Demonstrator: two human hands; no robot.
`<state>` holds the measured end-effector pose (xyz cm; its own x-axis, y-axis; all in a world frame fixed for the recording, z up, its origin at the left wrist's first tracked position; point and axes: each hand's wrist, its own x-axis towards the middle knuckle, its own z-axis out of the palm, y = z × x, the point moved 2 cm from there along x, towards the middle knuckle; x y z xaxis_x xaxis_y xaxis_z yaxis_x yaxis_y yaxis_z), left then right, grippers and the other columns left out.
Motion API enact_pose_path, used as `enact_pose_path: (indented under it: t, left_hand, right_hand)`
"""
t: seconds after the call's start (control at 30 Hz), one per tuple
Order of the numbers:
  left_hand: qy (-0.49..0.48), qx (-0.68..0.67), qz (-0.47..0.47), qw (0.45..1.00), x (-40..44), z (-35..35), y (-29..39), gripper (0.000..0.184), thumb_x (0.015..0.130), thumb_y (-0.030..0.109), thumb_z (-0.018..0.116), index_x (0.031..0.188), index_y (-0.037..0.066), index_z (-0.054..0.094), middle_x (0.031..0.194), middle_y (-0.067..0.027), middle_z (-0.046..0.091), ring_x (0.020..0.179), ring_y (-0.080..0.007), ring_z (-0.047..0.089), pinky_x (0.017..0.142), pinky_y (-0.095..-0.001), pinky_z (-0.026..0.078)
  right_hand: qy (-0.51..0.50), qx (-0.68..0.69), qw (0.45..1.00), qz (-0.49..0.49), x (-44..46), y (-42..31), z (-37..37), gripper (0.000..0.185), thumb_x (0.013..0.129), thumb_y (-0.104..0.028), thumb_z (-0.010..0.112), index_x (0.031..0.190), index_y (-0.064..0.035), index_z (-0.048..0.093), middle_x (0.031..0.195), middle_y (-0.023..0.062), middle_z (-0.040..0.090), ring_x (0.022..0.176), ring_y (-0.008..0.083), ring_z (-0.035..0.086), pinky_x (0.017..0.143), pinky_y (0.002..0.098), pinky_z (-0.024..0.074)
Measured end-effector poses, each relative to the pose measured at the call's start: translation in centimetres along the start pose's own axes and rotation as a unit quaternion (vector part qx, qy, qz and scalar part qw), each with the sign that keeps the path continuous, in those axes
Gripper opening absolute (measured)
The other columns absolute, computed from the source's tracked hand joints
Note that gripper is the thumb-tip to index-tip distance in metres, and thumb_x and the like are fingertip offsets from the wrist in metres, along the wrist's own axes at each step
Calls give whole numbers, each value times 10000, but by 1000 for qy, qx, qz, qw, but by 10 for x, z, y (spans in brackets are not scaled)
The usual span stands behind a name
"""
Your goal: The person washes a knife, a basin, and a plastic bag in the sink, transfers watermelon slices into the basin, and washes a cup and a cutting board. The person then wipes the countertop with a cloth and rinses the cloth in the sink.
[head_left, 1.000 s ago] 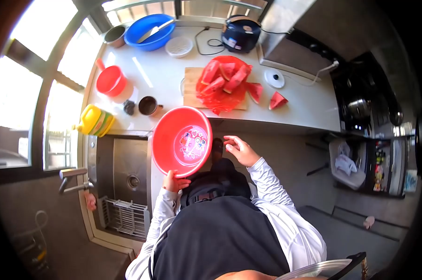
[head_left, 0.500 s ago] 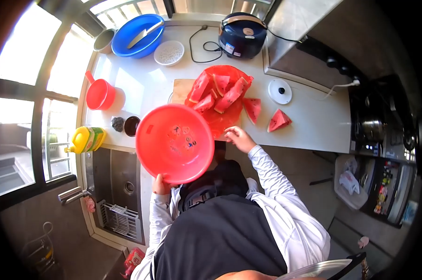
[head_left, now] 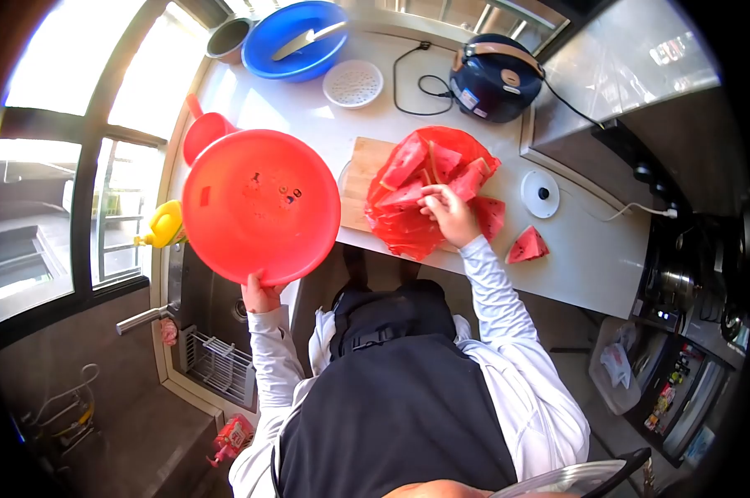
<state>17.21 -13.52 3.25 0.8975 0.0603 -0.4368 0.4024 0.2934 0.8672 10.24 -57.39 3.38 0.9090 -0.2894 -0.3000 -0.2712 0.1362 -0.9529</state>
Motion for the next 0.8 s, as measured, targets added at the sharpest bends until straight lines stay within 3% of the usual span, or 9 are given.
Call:
enact_pose_path:
  t: [0.1, 0.17, 0.27, 0.37, 0.4, 0.53, 0.63, 0.7, 0.8]
  left_hand:
    - [49, -176, 16, 983, -7, -15, 43, 468, 828, 56, 481, 1288, -24, 462, 1176, -177, 575, 1035, -346, 637, 761, -508, 605]
    - [94, -125, 94, 983, -9, -82, 46, 444, 880, 139, 563, 1290, -19, 500, 1223, -167, 593, 1079, -339, 625, 896, -497, 549]
    - [267, 74, 199, 940, -35, -129, 69, 473, 933, 193, 582, 1337, -27, 474, 1252, -172, 588, 1108, -323, 616, 924, -470, 531]
    - [336, 401, 474, 709, -48, -162, 84, 537, 965, 227, 582, 1401, -40, 420, 1316, -188, 564, 1143, -289, 604, 912, -414, 531]
    - [330, 340, 461, 750, -44, -170, 82, 557, 963, 173, 568, 1471, 45, 378, 1387, -195, 522, 1173, -298, 599, 925, -376, 530]
    - [366, 589, 387, 608, -55, -178, 83, 561, 962, 196, 567, 1476, 84, 372, 1414, -210, 486, 1219, -357, 560, 932, -393, 523]
    - [390, 532, 338, 672, -56, -170, 84, 534, 965, 172, 561, 1464, 77, 395, 1401, -201, 504, 1207, -349, 571, 931, -383, 524]
    - [383, 599, 332, 620, -59, -170, 85, 527, 967, 172, 558, 1459, 68, 403, 1390, -195, 518, 1193, -338, 583, 932, -374, 523]
    - [386, 543, 405, 626, -50, -162, 84, 502, 965, 178, 562, 1427, 31, 435, 1336, -190, 564, 1141, -311, 616, 895, -369, 528]
  right_hand:
    - [-14, -15, 1000, 18, -15, -17, 21, 210, 989, -134, 512, 1157, -18, 562, 987, 69, 660, 880, 120, 626, 776, 251, 494]
    - [-58, -20, 998, 30, -19, -17, 41, 207, 983, -126, 519, 1153, -16, 564, 989, 72, 660, 883, 125, 628, 796, 264, 504]
    - [-115, -33, 993, 27, -13, -25, 76, 224, 965, -103, 529, 1154, 11, 564, 990, 94, 656, 897, 147, 634, 865, 286, 513]
    - [-159, -30, 986, 36, -3, -29, 109, 226, 959, -93, 526, 1152, 18, 562, 988, 96, 657, 918, 150, 632, 859, 284, 511]
    - [-174, -32, 984, 35, 0, -32, 119, 227, 958, -97, 528, 1152, 17, 562, 989, 97, 657, 922, 151, 632, 856, 284, 509]
    - [-219, -56, 974, 30, 2, -39, 142, 251, 949, -133, 551, 1158, 5, 565, 994, 97, 659, 924, 153, 636, 856, 280, 503]
    - [-225, -55, 972, 40, 0, -36, 141, 269, 949, -160, 566, 1169, -5, 566, 986, 95, 662, 931, 146, 639, 858, 280, 503]
    - [-237, -55, 969, 50, 1, -26, 136, 255, 951, -123, 545, 1174, 1, 559, 1008, 99, 650, 930, 146, 619, 855, 282, 500]
    - [-221, -47, 972, 58, -2, -24, 124, 253, 958, -150, 558, 1175, -20, 565, 1000, 79, 647, 922, 127, 616, 839, 267, 497]
